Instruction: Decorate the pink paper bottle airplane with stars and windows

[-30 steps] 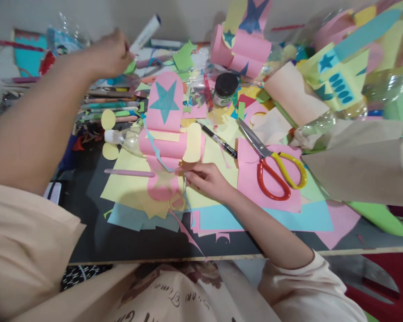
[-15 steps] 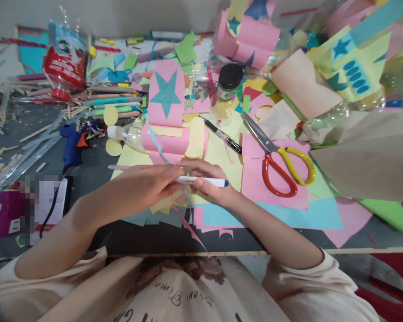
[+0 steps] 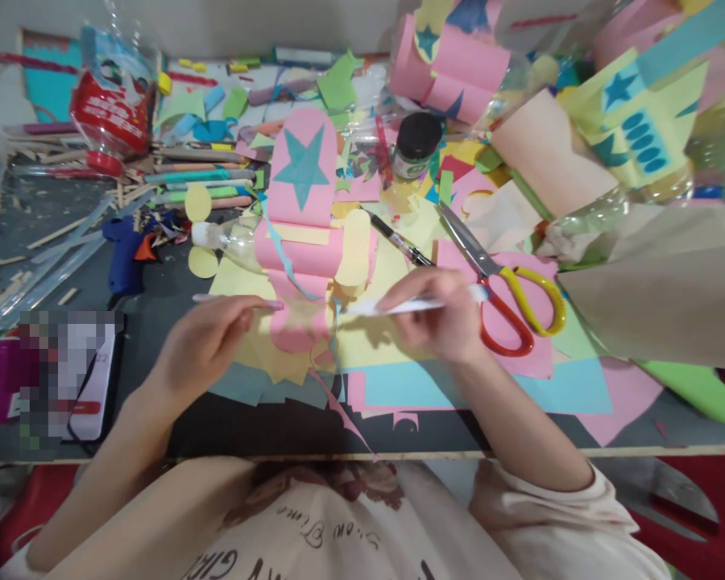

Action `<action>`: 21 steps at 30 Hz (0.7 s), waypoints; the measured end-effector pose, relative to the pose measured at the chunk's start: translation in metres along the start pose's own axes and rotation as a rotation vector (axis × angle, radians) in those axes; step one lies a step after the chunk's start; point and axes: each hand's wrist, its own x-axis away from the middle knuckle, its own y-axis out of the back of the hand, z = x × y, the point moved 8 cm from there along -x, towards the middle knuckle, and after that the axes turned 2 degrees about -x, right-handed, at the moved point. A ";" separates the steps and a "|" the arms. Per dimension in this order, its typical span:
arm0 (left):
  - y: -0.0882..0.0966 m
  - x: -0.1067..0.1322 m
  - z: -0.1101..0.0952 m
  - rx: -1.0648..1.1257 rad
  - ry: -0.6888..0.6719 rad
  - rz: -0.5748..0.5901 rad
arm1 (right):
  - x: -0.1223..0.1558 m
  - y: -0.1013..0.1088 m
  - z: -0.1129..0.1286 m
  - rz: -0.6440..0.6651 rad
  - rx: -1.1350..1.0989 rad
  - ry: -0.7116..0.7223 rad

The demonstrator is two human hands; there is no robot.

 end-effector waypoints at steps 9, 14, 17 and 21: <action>0.012 0.005 0.010 -0.129 0.062 -0.156 | -0.024 0.027 0.003 -0.146 0.757 0.267; -0.005 -0.001 0.010 -0.026 0.031 -0.119 | -0.025 0.013 -0.022 0.091 0.839 0.165; -0.010 0.002 0.021 -0.004 0.062 -0.117 | -0.022 0.013 -0.017 0.039 0.826 0.220; -0.007 0.006 0.031 -0.046 0.112 -0.154 | -0.017 0.025 -0.009 -0.092 0.865 0.290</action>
